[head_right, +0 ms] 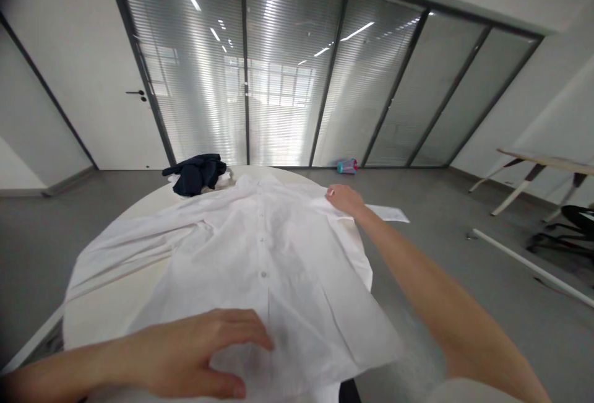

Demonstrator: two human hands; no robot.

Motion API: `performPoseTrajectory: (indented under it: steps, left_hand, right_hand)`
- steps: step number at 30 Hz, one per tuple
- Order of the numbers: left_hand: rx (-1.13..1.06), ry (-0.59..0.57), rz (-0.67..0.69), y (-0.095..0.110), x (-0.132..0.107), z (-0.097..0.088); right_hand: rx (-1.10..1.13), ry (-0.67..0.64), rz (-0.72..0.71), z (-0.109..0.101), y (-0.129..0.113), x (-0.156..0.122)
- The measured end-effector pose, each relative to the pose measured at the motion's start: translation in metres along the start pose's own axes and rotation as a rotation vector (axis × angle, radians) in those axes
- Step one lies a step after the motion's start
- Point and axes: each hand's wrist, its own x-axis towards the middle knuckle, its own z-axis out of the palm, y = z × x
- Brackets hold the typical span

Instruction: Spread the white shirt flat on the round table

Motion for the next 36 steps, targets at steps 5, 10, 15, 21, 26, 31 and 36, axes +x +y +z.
performPoseTrajectory:
  steps: [5, 10, 15, 21, 26, 31, 36]
  left_hand:
    - [0.344, 0.063, -0.169, -0.026, -0.086, 0.027]
    - [0.737, 0.395, -0.312, -0.077, -0.15, 0.072]
    - [0.815, 0.553, -0.306, -0.094, -0.175, 0.082]
    - [0.651, 0.458, -0.325, -0.085, -0.189, 0.058]
    - [0.674, 0.581, -0.271, -0.071, -0.181, 0.044]
    - [0.697, 0.653, -0.183, -0.034, -0.155, 0.045]
    - [0.66, 0.544, -0.067, -0.02, -0.141, 0.053]
  right_hand:
    - [-0.134, -0.302, -0.128, 0.033, 0.015, -0.083]
    - [-0.151, -0.411, 0.069, 0.044, 0.049, -0.164]
    - [0.232, -0.465, 0.095, 0.062, 0.075, -0.206]
    - [0.63, -0.559, 0.161, 0.073, 0.079, -0.231]
    - [0.84, -0.539, 0.262, 0.077, 0.06, -0.249]
    - [0.912, -0.506, 0.158, 0.06, 0.051, -0.253]
    - [0.692, -0.247, 0.002, 0.054, 0.063, -0.258]
